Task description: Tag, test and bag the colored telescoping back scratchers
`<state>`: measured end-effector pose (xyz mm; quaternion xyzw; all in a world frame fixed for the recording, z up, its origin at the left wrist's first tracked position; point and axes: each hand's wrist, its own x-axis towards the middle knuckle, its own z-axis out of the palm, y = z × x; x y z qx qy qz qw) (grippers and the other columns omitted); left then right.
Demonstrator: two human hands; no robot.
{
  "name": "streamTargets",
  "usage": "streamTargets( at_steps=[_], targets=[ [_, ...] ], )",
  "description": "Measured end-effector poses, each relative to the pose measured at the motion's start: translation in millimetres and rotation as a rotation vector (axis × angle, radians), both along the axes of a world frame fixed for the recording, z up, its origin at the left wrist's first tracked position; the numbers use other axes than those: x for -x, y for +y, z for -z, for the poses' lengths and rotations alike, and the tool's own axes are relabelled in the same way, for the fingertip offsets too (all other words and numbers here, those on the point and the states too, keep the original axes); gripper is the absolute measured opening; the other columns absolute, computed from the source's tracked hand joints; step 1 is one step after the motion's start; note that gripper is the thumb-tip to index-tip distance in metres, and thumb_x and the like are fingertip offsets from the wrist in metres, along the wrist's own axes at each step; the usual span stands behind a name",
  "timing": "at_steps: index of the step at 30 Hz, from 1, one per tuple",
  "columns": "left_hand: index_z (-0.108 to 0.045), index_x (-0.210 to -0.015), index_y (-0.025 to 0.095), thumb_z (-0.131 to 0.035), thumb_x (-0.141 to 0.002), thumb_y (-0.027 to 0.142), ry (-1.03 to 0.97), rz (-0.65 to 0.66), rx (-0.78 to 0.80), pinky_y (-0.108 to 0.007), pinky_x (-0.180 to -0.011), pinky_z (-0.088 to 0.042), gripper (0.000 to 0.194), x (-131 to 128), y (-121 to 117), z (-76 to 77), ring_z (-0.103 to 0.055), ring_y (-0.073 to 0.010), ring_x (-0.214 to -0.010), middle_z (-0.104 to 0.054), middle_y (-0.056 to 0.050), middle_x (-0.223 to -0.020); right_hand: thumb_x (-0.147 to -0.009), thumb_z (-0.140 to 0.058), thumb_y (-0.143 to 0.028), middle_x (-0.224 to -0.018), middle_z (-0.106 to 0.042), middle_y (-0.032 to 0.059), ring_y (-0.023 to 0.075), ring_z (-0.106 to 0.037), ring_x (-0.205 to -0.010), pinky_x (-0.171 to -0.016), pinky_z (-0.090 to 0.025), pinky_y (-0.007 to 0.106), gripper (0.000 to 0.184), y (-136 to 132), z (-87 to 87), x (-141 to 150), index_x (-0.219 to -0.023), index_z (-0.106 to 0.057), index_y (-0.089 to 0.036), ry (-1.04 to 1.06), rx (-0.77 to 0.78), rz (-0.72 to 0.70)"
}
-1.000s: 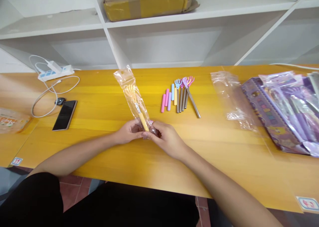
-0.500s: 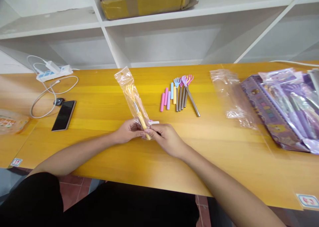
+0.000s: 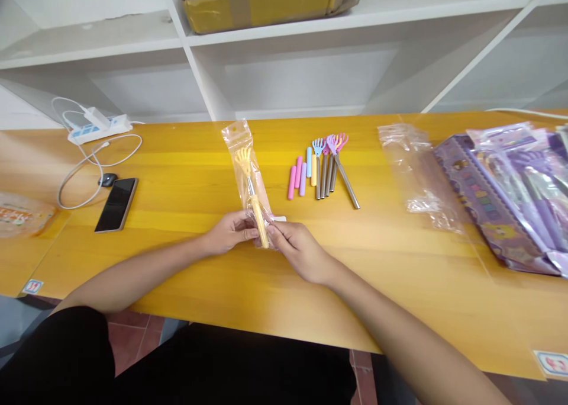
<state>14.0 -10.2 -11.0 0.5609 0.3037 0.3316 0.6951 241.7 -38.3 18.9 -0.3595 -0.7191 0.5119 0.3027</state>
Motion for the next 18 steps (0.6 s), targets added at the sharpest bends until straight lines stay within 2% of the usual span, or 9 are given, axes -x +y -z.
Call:
streamTargets(
  at_steps=[5, 10, 18],
  targets=[
    [-0.075, -0.126, 0.019, -0.081, -0.091, 0.046, -0.035, 0.017, -0.028, -0.04, -0.112, -0.051, 0.044, 2, 0, -1.5, -0.07, -0.0263, -0.121, -0.075, -0.013, -0.126, -0.114, -0.037, -0.038, -0.075, -0.054, -0.0005, 0.0134, -0.049, -0.068, -0.068, -0.041, 0.027, 0.039, -1, 0.7, 2, -0.082, -0.052, -0.021, -0.124, -0.25, 0.052],
    [-0.072, -0.125, 0.016, -0.086, -0.086, 0.045, -0.01, 0.006, 0.001, -0.04, -0.105, -0.056, 0.051, 1, -2, 6.7, -0.073, -0.0259, -0.112, -0.077, -0.014, -0.12, -0.112, -0.041, -0.028, -0.077, -0.058, -0.0001, 0.013, -0.051, -0.066, -0.065, -0.039, 0.027, 0.029, -1, 7.6, 2, -0.086, -0.052, -0.021, -0.238, -0.449, 0.025],
    [-0.07, -0.115, 0.016, -0.085, -0.084, 0.041, 0.008, -0.018, -0.015, -0.038, -0.1, -0.057, 0.042, -4, -7, 9.8, -0.072, -0.0236, -0.106, -0.076, -0.012, -0.113, -0.112, -0.043, -0.024, -0.077, -0.059, -0.0001, 0.0127, -0.049, -0.063, -0.063, -0.036, 0.027, 0.028, -3, 13.6, 5, -0.086, -0.05, -0.022, -0.303, -0.608, 0.026]
  ],
)
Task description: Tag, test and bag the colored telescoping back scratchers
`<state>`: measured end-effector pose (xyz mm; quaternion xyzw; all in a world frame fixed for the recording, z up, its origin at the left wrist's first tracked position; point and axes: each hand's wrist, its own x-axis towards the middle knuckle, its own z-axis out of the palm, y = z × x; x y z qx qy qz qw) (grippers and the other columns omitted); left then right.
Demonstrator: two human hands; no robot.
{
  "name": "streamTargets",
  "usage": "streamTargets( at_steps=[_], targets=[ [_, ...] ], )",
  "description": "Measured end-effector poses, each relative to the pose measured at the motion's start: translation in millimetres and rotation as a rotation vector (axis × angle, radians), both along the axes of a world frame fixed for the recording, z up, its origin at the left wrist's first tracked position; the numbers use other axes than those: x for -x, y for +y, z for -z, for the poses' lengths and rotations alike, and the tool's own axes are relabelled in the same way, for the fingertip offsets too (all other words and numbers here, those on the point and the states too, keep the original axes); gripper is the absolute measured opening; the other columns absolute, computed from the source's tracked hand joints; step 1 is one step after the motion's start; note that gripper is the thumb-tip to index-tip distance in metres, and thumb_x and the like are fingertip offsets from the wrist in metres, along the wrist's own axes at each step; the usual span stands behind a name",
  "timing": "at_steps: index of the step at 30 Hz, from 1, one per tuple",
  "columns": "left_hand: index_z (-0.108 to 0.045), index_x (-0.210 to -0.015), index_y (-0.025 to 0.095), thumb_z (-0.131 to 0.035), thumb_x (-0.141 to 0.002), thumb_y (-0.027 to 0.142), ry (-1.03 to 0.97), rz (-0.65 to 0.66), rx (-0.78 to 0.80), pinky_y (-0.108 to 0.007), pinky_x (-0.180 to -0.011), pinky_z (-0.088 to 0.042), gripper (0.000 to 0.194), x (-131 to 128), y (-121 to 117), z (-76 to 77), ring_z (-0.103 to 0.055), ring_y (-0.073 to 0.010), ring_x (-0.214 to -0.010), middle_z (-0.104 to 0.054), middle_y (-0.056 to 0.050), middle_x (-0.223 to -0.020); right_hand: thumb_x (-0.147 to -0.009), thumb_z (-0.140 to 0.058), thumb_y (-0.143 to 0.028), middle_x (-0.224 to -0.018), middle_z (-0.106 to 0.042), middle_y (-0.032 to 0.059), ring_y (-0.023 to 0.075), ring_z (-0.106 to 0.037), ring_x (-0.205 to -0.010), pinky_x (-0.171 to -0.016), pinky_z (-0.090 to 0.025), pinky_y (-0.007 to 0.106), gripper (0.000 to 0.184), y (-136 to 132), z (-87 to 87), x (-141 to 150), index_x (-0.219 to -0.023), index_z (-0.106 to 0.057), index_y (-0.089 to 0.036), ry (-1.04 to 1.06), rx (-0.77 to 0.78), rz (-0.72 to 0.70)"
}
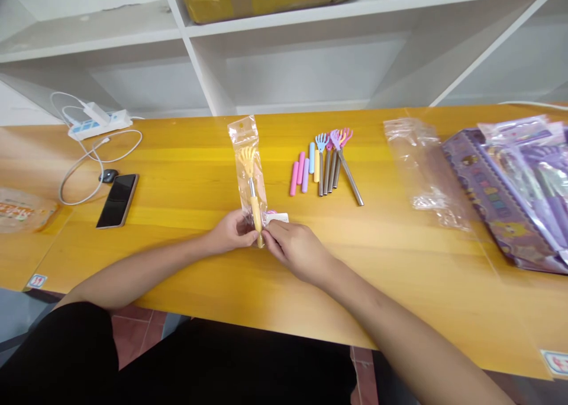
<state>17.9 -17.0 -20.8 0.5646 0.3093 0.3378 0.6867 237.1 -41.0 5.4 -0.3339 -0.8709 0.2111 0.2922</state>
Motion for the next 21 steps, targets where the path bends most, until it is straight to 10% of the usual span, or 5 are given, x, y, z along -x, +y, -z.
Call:
streamTargets(
  at_steps=[21],
  targets=[
    [-0.069, -0.101, 0.016, -0.089, -0.074, 0.031, -0.044, 0.02, 0.001, -0.027, -0.085, -0.056, 0.037, 1, 7, -10.6, -0.068, -0.015, -0.088, -0.073, -0.004, -0.096, -0.114, -0.038, -0.036, -0.073, -0.051, -0.0022, 0.013, -0.047, -0.066, -0.069, -0.038, 0.027, 0.037, -1, -2.3, 4, -0.081, -0.047, -0.022, 0.186, 0.392, -0.031]
  ],
)
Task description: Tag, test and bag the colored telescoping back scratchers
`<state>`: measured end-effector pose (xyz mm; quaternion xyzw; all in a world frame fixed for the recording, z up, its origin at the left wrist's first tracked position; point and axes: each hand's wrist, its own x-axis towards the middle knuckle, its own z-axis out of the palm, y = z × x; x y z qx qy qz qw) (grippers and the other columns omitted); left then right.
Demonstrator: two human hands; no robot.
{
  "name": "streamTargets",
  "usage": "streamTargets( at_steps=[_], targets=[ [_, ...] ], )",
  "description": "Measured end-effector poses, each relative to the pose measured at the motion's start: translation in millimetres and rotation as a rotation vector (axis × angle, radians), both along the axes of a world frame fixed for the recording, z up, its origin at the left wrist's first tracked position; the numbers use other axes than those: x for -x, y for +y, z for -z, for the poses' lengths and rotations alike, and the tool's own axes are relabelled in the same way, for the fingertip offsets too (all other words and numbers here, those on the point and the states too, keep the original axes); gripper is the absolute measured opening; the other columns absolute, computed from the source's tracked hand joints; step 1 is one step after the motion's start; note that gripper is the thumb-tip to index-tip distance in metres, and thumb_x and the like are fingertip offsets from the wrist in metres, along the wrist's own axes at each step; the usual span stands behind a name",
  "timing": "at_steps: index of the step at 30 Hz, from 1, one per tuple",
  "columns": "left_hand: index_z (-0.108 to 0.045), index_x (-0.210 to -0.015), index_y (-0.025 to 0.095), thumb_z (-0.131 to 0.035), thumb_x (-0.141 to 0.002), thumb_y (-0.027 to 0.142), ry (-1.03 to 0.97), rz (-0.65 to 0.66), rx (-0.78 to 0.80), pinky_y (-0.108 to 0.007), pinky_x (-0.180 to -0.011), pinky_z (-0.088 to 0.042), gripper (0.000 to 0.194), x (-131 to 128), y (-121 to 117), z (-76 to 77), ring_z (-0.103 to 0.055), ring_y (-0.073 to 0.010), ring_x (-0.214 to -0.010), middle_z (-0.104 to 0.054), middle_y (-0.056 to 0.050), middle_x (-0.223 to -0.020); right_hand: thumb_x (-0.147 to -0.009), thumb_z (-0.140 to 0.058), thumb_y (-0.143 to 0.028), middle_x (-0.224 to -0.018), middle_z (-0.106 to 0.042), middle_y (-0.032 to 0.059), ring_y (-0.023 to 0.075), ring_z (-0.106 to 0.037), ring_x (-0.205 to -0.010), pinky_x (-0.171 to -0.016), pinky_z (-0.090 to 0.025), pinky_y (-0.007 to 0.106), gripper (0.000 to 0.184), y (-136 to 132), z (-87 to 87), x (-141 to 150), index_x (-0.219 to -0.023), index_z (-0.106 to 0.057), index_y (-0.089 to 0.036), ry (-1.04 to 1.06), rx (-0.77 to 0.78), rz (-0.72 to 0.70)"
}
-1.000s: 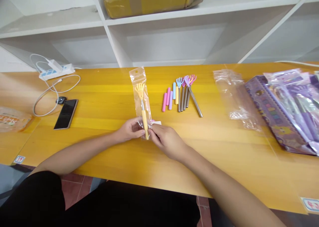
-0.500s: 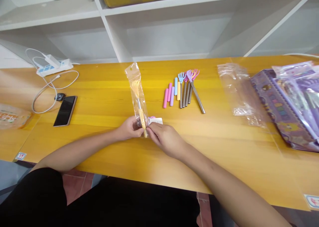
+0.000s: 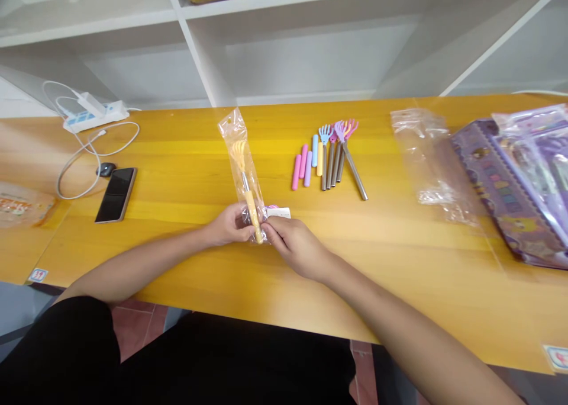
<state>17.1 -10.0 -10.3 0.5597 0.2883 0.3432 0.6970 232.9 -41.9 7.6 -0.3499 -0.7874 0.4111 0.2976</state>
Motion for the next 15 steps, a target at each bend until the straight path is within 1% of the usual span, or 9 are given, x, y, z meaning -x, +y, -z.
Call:
streamTargets(
  at_steps=[4, 7, 11, 15],
  targets=[
    [-0.069, -0.099, 0.016, -0.091, -0.074, 0.034, -0.027, 0.008, 0.013, -0.026, -0.084, -0.056, 0.038, 0.0, 0.9, -2.0, -0.068, -0.0143, -0.086, -0.073, -0.004, -0.095, -0.114, -0.038, -0.038, -0.073, -0.05, -0.0024, 0.013, -0.046, -0.066, -0.069, -0.037, 0.027, 0.038, 0.0, -0.7, 0.3, -0.081, -0.046, -0.022, 0.008, 0.033, -0.001],
    [-0.068, -0.097, 0.016, -0.093, -0.072, 0.039, -0.015, 0.006, 0.041, -0.027, -0.082, -0.055, 0.041, 0.5, 1.2, -4.2, -0.068, -0.0147, -0.084, -0.072, -0.004, -0.093, -0.114, -0.038, -0.04, -0.073, -0.049, -0.0022, 0.0132, -0.046, -0.067, -0.069, -0.037, 0.027, 0.04, -0.1, -1.5, 0.7, -0.08, -0.046, -0.021, 0.016, 0.063, 0.006],
    [-0.066, -0.094, 0.016, -0.092, -0.073, 0.042, 0.014, 0.011, 0.044, -0.026, -0.078, -0.053, 0.042, 1.5, 1.9, -4.8, -0.065, -0.0137, -0.081, -0.07, -0.003, -0.089, -0.114, -0.037, -0.043, -0.074, -0.049, -0.0018, 0.0134, -0.045, -0.068, -0.07, -0.038, 0.027, 0.042, -0.2, -2.0, 1.2, -0.081, -0.048, -0.021, 0.029, 0.114, 0.002],
    [-0.064, -0.092, 0.016, -0.093, -0.071, 0.044, 0.006, 0.0, 0.048, -0.028, -0.08, -0.052, 0.045, 1.3, 2.7, -3.8, -0.064, -0.0138, -0.08, -0.068, -0.003, -0.088, -0.114, -0.036, -0.046, -0.075, -0.05, -0.0012, 0.0139, -0.046, -0.069, -0.07, -0.039, 0.027, 0.043, -0.1, -2.0, 1.2, -0.081, -0.049, -0.021, 0.039, 0.144, -0.001]
  ],
)
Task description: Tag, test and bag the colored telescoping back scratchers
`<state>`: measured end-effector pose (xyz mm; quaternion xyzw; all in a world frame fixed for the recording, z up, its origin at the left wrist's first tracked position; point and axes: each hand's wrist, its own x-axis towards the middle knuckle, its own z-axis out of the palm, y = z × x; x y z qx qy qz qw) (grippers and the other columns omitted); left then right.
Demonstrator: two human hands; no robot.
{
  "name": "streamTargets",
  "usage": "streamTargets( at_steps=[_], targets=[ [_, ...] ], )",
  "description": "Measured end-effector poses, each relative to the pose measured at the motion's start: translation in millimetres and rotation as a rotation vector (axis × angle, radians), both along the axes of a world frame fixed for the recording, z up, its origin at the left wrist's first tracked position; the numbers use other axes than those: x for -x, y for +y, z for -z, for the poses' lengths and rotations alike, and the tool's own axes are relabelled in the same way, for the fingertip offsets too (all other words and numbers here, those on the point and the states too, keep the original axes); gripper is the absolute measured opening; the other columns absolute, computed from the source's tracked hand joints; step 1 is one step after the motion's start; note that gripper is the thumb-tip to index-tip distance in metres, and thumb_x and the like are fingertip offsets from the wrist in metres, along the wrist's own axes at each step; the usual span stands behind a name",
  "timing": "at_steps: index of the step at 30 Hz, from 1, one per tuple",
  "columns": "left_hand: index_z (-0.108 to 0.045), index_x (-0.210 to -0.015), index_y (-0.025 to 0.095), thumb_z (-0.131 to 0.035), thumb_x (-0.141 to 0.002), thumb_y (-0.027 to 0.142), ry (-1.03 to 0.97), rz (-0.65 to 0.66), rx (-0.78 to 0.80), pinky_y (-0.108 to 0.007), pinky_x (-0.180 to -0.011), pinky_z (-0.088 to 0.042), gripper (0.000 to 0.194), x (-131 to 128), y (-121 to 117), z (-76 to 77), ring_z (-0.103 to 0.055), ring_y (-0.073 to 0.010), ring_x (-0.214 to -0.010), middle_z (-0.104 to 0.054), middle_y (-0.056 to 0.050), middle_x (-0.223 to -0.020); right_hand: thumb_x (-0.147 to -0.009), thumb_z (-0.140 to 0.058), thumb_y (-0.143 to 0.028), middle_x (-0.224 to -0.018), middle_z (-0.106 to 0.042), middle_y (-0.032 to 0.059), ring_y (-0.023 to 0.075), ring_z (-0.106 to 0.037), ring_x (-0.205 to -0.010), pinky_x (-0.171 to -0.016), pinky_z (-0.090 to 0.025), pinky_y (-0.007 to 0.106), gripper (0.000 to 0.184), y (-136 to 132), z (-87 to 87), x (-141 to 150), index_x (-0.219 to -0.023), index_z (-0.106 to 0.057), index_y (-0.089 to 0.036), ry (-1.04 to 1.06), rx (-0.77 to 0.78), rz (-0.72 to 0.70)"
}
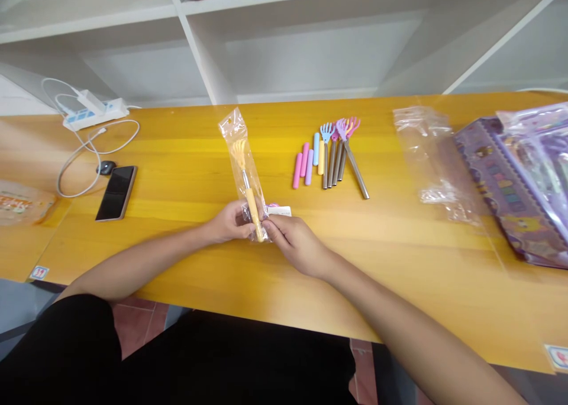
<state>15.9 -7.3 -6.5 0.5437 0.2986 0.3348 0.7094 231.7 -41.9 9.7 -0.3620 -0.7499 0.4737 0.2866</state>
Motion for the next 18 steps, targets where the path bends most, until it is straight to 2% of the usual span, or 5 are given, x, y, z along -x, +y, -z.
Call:
streamTargets(
  at_steps=[7, 14, 18],
  targets=[
    [-0.065, -0.093, 0.016, -0.092, -0.074, 0.045, -0.005, 0.031, -0.006, -0.029, -0.079, -0.053, 0.044, 0, 0, -3.8, -0.064, -0.0137, -0.077, -0.068, -0.003, -0.087, -0.114, -0.037, -0.05, -0.073, -0.048, -0.0014, 0.014, -0.044, -0.068, -0.069, -0.04, 0.027, 0.046, 1, -1.4, 1, -0.08, -0.048, -0.021, 0.008, 0.014, 0.011],
    [-0.068, -0.1, 0.016, -0.086, -0.073, 0.026, 0.049, -0.047, -0.016, -0.029, -0.08, -0.055, 0.034, 1, -1, 14.2, -0.068, -0.0163, -0.084, -0.072, -0.004, -0.092, -0.115, -0.037, -0.045, -0.075, -0.056, -0.001, 0.0136, -0.048, -0.069, -0.072, -0.042, 0.027, 0.045, 1, -0.8, 0, -0.081, -0.054, -0.021, 0.045, 0.013, 0.001],
    [-0.068, -0.103, 0.016, -0.088, -0.073, 0.03, 0.038, -0.039, -0.003, -0.028, -0.078, -0.056, 0.038, 1, -1, 12.0, -0.068, -0.0156, -0.082, -0.073, -0.004, -0.092, -0.115, -0.036, -0.043, -0.078, -0.059, -0.0005, 0.0137, -0.053, -0.071, -0.073, -0.042, 0.026, 0.045, 2, -0.7, -1, -0.084, -0.058, -0.02, 0.028, -0.015, 0.0]
  ],
)
